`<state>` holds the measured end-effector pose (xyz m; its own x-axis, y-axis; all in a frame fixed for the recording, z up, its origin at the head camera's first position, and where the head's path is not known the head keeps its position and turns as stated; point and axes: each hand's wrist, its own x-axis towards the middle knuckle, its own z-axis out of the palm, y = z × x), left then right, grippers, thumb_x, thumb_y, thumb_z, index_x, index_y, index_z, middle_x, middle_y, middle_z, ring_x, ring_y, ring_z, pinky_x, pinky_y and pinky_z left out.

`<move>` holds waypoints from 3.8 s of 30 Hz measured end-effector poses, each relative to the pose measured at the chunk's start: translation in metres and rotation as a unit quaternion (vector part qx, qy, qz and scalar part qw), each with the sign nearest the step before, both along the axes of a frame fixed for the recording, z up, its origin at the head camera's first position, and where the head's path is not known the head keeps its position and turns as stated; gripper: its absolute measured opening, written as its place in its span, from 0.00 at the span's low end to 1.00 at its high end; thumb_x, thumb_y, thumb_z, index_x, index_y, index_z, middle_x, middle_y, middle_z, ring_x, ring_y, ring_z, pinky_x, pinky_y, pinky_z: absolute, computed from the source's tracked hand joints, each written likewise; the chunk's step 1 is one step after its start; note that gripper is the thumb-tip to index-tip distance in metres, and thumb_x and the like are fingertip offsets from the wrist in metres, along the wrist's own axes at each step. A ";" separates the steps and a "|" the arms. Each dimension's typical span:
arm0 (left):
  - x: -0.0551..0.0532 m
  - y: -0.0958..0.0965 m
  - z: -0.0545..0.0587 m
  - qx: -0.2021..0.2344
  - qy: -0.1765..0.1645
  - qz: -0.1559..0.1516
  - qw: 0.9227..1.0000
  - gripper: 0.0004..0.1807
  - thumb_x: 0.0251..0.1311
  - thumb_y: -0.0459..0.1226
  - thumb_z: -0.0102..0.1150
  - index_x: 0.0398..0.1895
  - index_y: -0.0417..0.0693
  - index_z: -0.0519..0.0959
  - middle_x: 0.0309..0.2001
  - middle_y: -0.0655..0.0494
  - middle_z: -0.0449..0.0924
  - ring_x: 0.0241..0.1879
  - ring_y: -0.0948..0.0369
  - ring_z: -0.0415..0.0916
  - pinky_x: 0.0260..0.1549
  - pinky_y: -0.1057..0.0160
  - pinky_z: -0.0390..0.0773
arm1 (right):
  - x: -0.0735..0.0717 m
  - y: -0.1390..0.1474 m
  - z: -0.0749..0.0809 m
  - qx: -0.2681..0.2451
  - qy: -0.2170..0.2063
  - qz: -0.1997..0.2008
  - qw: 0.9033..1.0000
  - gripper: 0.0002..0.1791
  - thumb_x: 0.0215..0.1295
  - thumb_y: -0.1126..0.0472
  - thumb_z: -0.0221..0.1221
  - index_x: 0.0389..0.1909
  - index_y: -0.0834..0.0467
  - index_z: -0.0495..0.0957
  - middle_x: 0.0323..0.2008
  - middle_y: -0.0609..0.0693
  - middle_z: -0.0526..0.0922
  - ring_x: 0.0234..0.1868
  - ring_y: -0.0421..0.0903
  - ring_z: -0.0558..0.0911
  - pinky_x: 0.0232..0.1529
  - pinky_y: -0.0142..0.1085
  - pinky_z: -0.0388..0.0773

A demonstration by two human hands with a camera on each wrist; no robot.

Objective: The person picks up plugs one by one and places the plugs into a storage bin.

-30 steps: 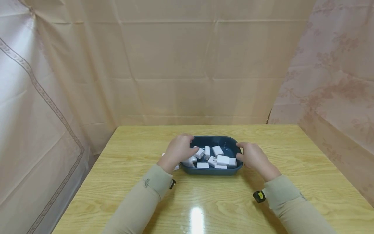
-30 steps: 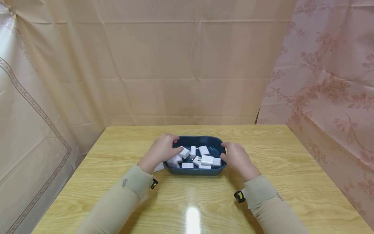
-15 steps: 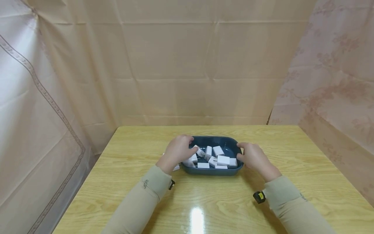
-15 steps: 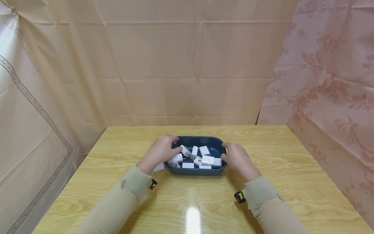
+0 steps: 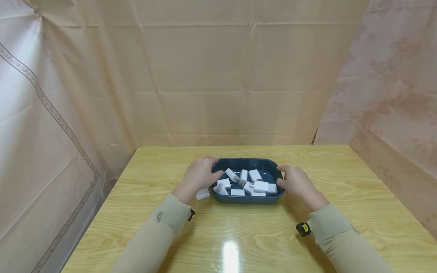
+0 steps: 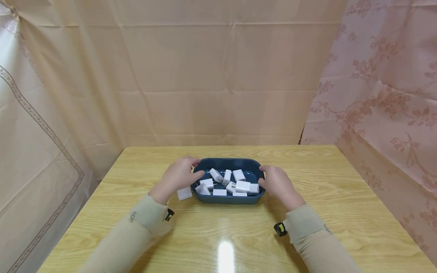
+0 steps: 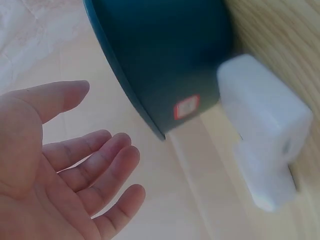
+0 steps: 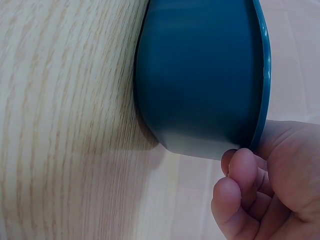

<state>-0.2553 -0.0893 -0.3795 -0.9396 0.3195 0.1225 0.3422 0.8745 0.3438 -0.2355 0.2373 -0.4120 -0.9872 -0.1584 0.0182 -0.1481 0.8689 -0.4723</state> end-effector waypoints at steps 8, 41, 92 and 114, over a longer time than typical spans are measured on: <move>0.006 -0.025 0.000 -0.006 0.008 0.014 1.000 0.28 0.65 0.51 0.65 0.63 0.44 0.80 0.55 0.49 0.83 0.52 0.51 0.81 0.52 0.49 0.79 | 0.000 0.000 0.000 0.001 0.004 0.004 1.000 0.29 0.66 0.66 0.59 0.67 0.72 0.70 0.16 0.48 0.75 0.13 0.43 0.74 0.18 0.38 0.69; 0.001 -0.086 0.000 -0.001 -0.021 0.005 1.000 0.28 0.64 0.46 0.66 0.62 0.40 0.79 0.56 0.44 0.81 0.54 0.49 0.79 0.54 0.46 0.77 | 0.000 0.000 -0.001 0.009 -0.001 0.001 1.000 0.28 0.66 0.66 0.60 0.67 0.71 0.71 0.17 0.48 0.75 0.14 0.43 0.73 0.18 0.37 0.69; -0.023 -0.066 -0.039 -0.083 -0.119 -0.051 0.988 0.18 0.63 0.31 0.65 0.57 0.46 0.84 0.55 0.50 0.83 0.57 0.52 0.78 0.60 0.50 0.73 | 0.000 0.001 -0.001 -0.003 -0.012 -0.002 1.000 0.29 0.67 0.66 0.60 0.68 0.70 0.70 0.16 0.49 0.75 0.14 0.44 0.75 0.17 0.38 0.69; -0.023 -0.070 -0.037 -0.090 -0.105 -0.043 0.989 0.16 0.61 0.33 0.67 0.53 0.45 0.85 0.50 0.52 0.84 0.50 0.54 0.79 0.55 0.51 0.76 | 0.000 0.000 -0.001 0.000 -0.013 -0.002 1.000 0.29 0.67 0.66 0.60 0.67 0.71 0.70 0.16 0.49 0.75 0.13 0.44 0.74 0.18 0.38 0.69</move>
<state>-0.2779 -0.1589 -0.4170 -0.9070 0.3975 -0.1391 0.3548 0.8991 0.2563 -0.2354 0.2375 -0.4127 -0.9879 -0.1546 -0.0069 -0.1329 0.8699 -0.4750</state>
